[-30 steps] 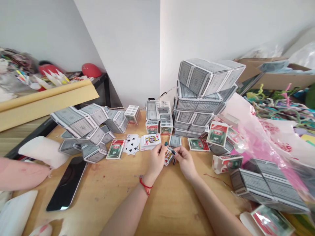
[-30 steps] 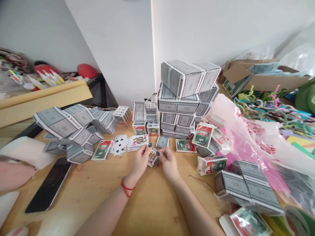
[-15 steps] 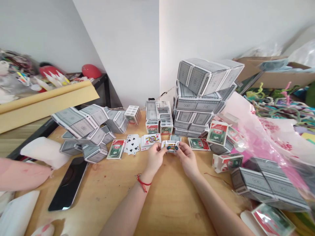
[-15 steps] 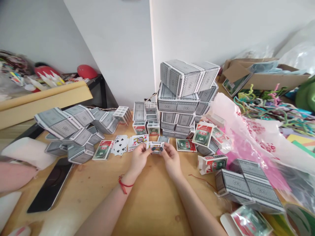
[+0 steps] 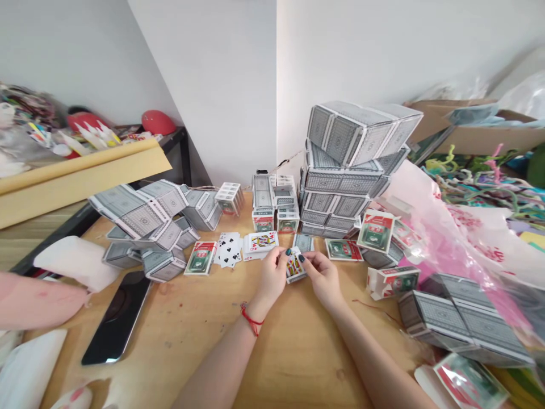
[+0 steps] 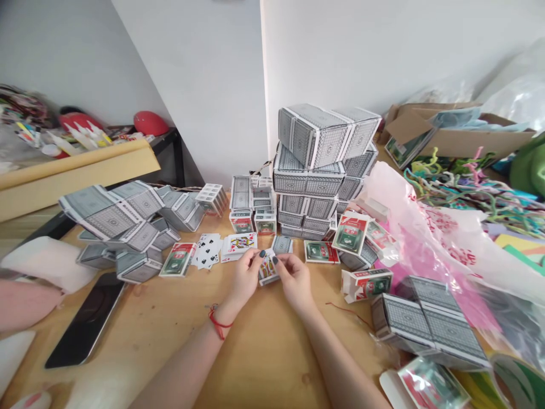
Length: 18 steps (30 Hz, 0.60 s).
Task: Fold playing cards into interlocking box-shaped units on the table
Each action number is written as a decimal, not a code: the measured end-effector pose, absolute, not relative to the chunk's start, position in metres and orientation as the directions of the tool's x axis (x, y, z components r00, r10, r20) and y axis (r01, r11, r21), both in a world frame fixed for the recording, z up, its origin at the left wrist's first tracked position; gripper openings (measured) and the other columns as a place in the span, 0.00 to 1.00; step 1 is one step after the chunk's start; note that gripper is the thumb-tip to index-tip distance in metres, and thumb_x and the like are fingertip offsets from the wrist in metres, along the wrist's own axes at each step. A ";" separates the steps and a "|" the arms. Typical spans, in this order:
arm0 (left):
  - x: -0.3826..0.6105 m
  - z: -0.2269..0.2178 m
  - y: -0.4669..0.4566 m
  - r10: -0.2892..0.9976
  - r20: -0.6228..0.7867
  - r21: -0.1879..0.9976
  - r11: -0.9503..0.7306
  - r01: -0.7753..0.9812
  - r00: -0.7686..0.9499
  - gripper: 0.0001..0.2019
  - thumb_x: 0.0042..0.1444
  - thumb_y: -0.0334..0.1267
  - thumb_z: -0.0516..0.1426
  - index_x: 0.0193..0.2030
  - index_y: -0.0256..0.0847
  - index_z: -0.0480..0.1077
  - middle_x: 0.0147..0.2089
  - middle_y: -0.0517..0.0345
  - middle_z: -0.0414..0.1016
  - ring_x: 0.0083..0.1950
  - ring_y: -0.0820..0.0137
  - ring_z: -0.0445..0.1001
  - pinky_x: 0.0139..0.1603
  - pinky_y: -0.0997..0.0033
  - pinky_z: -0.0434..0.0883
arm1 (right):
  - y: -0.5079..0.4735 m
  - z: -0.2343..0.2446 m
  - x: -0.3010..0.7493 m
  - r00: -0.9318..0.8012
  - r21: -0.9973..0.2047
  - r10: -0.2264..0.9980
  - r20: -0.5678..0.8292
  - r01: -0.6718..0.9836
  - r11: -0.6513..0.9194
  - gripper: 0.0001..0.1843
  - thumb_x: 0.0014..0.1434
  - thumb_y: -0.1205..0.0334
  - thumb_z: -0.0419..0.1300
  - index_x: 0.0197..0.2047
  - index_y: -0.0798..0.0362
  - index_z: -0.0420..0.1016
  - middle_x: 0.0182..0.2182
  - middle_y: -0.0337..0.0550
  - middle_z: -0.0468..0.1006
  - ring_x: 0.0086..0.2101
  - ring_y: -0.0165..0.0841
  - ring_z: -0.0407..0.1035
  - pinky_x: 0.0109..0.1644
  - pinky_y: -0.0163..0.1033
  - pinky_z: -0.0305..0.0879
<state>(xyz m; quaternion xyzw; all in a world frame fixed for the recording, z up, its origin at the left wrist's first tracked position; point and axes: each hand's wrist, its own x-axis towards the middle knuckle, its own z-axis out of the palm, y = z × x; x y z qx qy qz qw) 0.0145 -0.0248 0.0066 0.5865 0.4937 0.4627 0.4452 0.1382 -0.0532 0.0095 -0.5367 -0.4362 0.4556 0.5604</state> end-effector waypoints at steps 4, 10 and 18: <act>0.015 0.010 -0.027 0.986 0.138 0.955 -0.157 0.252 0.090 0.10 0.56 0.41 0.47 0.33 0.39 0.65 0.28 0.60 0.66 0.29 0.73 0.63 0.30 0.75 0.60 | -0.054 0.010 0.135 0.190 -0.999 0.982 0.012 -0.042 0.020 0.15 0.50 0.53 0.59 0.39 0.53 0.70 0.21 0.37 0.68 0.23 0.29 0.60 0.25 0.33 0.57; 0.016 0.012 -0.032 0.970 0.200 0.915 -0.235 0.327 0.137 0.09 0.57 0.38 0.46 0.32 0.39 0.64 0.28 0.59 0.66 0.30 0.73 0.64 0.31 0.75 0.60 | -0.055 0.009 0.132 0.207 -0.997 0.978 -0.017 -0.081 0.000 0.12 0.51 0.52 0.58 0.30 0.52 0.67 0.23 0.36 0.68 0.24 0.28 0.60 0.27 0.32 0.58; 0.015 0.010 -0.031 0.973 0.203 0.928 -0.226 0.297 0.106 0.09 0.57 0.39 0.47 0.30 0.39 0.63 0.27 0.59 0.65 0.29 0.73 0.64 0.30 0.75 0.60 | -0.059 0.008 0.126 0.115 -0.993 0.993 -0.026 -0.115 -0.013 0.13 0.53 0.49 0.55 0.31 0.51 0.62 0.21 0.33 0.65 0.19 0.25 0.59 0.20 0.30 0.57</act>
